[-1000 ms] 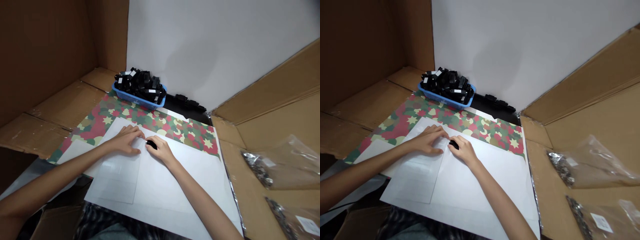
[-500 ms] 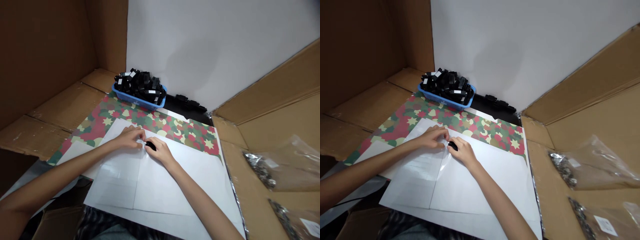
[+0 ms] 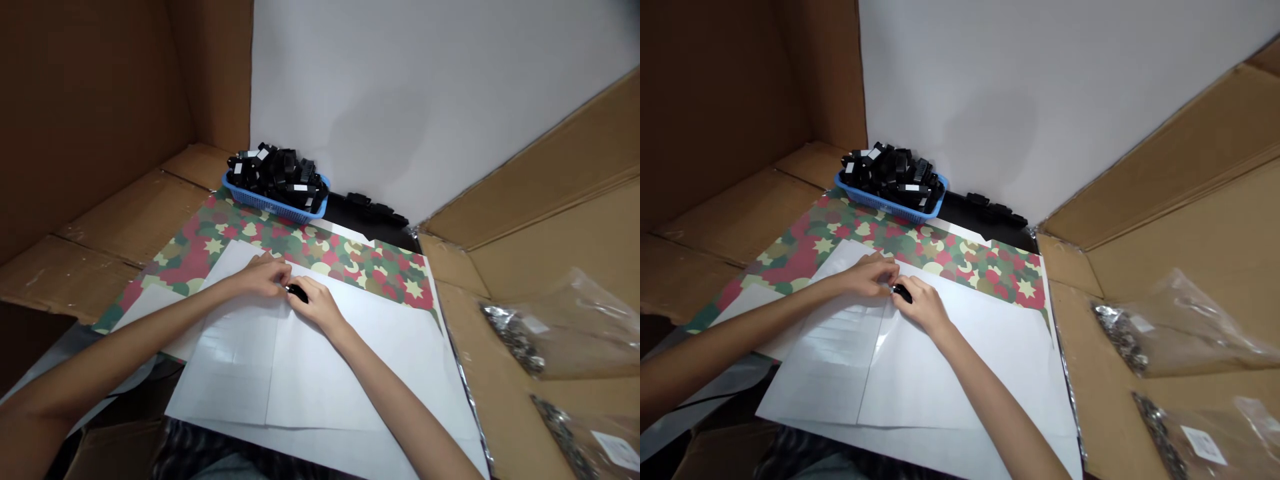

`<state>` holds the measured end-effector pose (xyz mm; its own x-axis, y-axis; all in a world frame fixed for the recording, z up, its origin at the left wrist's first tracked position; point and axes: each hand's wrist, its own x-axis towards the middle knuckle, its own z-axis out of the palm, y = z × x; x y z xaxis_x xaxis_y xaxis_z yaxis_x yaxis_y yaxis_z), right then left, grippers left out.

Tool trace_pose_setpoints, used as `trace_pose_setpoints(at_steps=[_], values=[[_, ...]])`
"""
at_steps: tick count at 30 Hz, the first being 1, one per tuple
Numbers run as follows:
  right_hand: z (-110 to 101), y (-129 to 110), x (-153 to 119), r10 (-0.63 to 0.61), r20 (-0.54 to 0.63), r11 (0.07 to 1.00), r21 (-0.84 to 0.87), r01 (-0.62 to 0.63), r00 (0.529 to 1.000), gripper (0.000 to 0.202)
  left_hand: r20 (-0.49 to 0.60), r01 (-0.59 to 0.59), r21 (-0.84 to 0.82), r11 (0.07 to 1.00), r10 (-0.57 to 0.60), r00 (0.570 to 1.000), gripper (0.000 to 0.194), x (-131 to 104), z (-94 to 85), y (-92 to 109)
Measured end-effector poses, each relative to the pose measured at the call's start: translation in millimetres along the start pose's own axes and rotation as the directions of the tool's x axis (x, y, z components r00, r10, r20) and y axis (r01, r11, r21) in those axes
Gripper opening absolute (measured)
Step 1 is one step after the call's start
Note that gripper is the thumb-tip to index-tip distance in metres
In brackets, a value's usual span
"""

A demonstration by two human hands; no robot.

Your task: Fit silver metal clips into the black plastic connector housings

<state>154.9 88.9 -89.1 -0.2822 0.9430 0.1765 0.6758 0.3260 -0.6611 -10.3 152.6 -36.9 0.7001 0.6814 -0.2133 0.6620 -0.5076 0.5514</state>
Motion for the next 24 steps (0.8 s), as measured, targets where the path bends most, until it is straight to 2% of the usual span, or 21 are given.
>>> trace_pose_setpoints(at_steps=[5, 8, 10, 13, 16, 20, 24], values=[[-1, 0, 1, -0.006, 0.006, 1.0, -0.011, 0.006, 1.0, 0.015, 0.028, -0.069, -0.054, 0.996, 0.071, 0.997, 0.007, 0, -5.3, -9], [-3, 0, 1, 0.004, -0.006, 1.0, -0.007, -0.004, 1.0, 0.012, -0.027, -0.097, -0.08, 0.992, 0.095, 0.995, 0.012, -10, -9.5, -14], [-3, -1, 0, 0.005, -0.014, 1.0, 0.011, -0.005, 1.0, 0.011, -0.091, -0.05, -0.037, 0.998, 0.046, 0.995, 0.02, -21, -8.1, -13], [-4, -2, -2, -0.002, -0.036, 0.999, 0.039, 0.003, 0.999, 0.011, -0.16, 0.033, 0.118, 0.992, -0.014, 0.987, 0.032, -36, 2.2, -6], [-6, -5, -4, -0.009, -0.054, 0.998, 0.058, 0.012, 0.999, 0.014, -0.224, 0.08, 0.181, 0.98, -0.038, 0.974, 0.026, -41, 13.3, 2], [-7, -8, -7, -0.028, -0.086, 0.998, 0.06, 0.033, 0.996, 0.017, -0.214, 0.132, -0.013, 0.991, -0.132, 0.968, 0.015, -38, 15.3, 3], [-6, -9, -10, -0.209, -0.108, 0.978, -0.045, 0.206, 0.972, 0.012, -0.188, 0.088, -0.2, 0.976, -0.126, 0.974, 0.02, -38, 12.3, -1]])
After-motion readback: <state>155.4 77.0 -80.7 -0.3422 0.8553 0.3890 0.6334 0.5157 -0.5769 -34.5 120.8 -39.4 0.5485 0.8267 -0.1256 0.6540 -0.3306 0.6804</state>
